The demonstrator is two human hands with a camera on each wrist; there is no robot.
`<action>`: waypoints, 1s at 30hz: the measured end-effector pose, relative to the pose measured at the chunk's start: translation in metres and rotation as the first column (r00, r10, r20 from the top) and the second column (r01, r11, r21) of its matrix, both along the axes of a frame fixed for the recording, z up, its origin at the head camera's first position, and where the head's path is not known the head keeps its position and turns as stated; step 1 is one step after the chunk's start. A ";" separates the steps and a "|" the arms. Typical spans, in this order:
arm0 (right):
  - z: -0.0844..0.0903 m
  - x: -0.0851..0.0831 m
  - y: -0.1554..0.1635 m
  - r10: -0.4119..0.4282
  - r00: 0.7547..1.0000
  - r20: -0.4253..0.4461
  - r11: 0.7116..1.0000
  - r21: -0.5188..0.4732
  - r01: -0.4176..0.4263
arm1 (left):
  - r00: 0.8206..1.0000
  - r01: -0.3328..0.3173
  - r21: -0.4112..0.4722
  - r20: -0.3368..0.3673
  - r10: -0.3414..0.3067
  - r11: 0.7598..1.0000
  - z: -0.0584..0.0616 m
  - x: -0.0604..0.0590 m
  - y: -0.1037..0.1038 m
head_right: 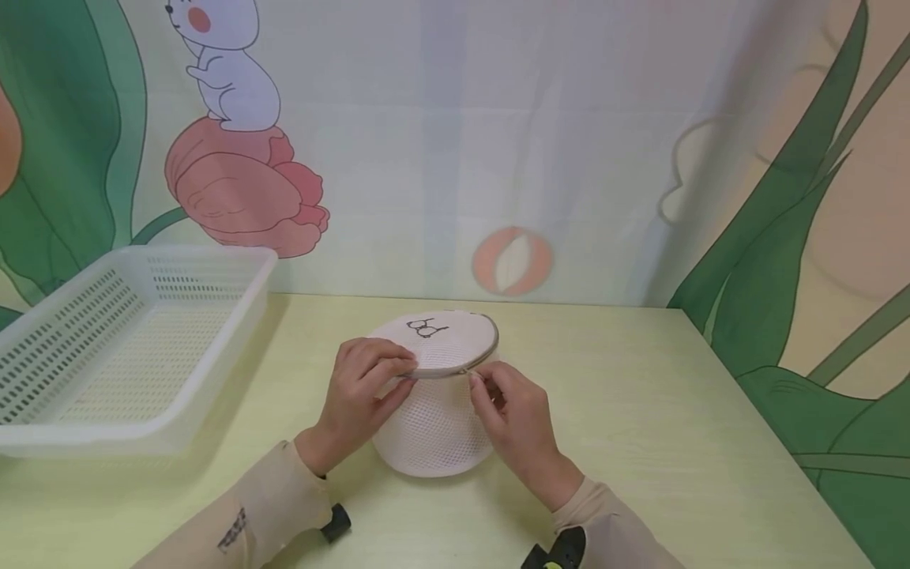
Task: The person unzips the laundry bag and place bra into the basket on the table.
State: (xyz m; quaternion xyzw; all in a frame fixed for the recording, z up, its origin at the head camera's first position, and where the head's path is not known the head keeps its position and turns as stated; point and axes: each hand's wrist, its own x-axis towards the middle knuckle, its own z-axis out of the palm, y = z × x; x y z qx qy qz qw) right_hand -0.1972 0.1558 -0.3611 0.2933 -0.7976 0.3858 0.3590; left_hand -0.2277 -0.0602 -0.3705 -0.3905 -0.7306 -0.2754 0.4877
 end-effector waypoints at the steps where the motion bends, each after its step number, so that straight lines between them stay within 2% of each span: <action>1: 0.000 0.000 0.000 -0.003 1.000 0.001 1.000 0.000 0.003 | 1.000 0.004 -0.001 0.002 -0.004 1.000 0.000 0.000 -0.001; 30: 0.002 -0.005 0.010 -0.066 0.996 0.064 0.997 -0.033 0.068 | 0.999 0.029 0.003 0.034 -0.029 1.000 0.001 -0.001 -0.006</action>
